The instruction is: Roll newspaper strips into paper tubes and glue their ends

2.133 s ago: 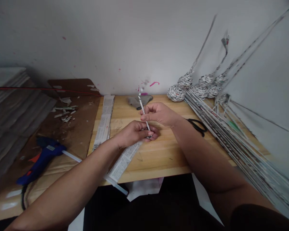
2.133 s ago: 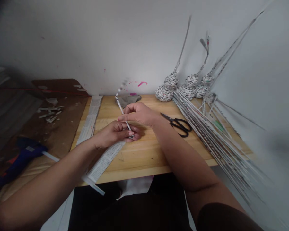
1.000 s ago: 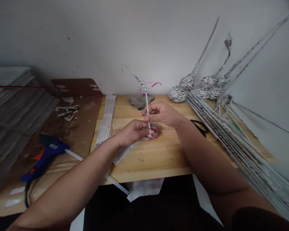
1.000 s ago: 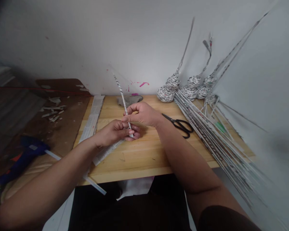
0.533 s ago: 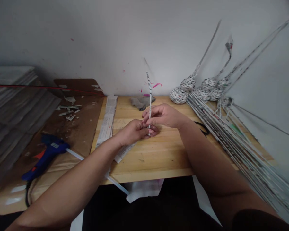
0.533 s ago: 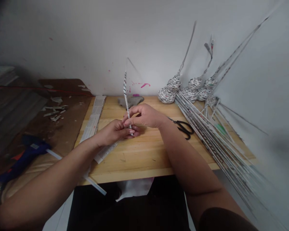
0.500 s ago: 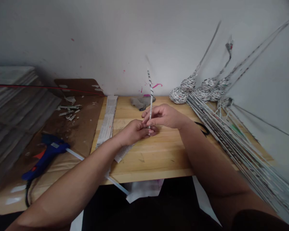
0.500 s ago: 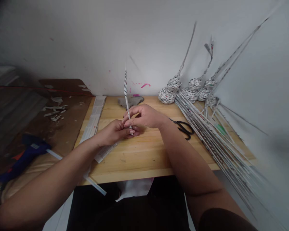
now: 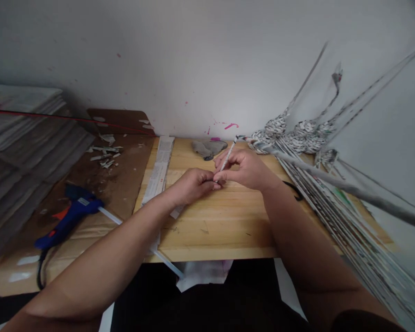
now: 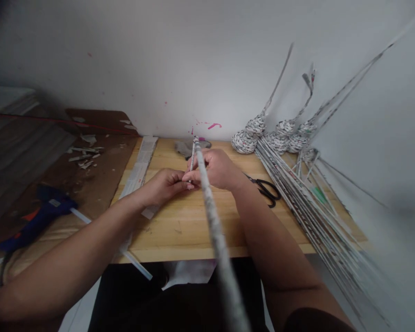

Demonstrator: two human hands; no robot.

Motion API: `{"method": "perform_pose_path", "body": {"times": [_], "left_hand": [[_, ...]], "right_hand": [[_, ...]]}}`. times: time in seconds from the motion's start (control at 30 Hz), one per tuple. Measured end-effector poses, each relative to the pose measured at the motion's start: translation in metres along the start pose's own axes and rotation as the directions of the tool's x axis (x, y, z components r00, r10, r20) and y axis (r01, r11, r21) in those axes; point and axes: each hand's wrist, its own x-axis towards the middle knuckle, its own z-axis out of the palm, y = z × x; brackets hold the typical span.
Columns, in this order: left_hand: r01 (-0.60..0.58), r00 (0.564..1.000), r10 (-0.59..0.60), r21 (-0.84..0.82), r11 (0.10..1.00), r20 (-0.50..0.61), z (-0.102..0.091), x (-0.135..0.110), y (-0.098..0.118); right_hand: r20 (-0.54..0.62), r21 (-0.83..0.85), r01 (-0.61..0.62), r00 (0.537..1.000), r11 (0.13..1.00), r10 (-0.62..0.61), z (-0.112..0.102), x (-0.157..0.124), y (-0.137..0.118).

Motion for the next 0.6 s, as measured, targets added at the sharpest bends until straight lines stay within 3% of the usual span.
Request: {"method": "perform_pose_path", "body": {"times": [0.17, 0.37, 0.6], "left_hand": [[-0.011, 0.998, 0.020, 0.129, 0.992, -0.066, -0.005, 0.001, 0.002], [0.044, 0.964, 0.042, 0.313, 0.949, -0.262, -0.019, 0.002, -0.006], [0.057, 0.889, 0.144, 0.419, 0.906, -0.434, -0.039, 0.001, -0.007]], "right_hand": [[-0.055, 0.088, 0.008, 0.998, 0.996, -0.003, 0.002, 0.003, 0.013], [-0.154, 0.086, -0.058, 0.985, 0.995, 0.071, 0.011, 0.006, 0.016], [-0.360, 0.336, -0.152, 0.891, 0.930, 0.276, 0.024, 0.012, 0.021]]}}
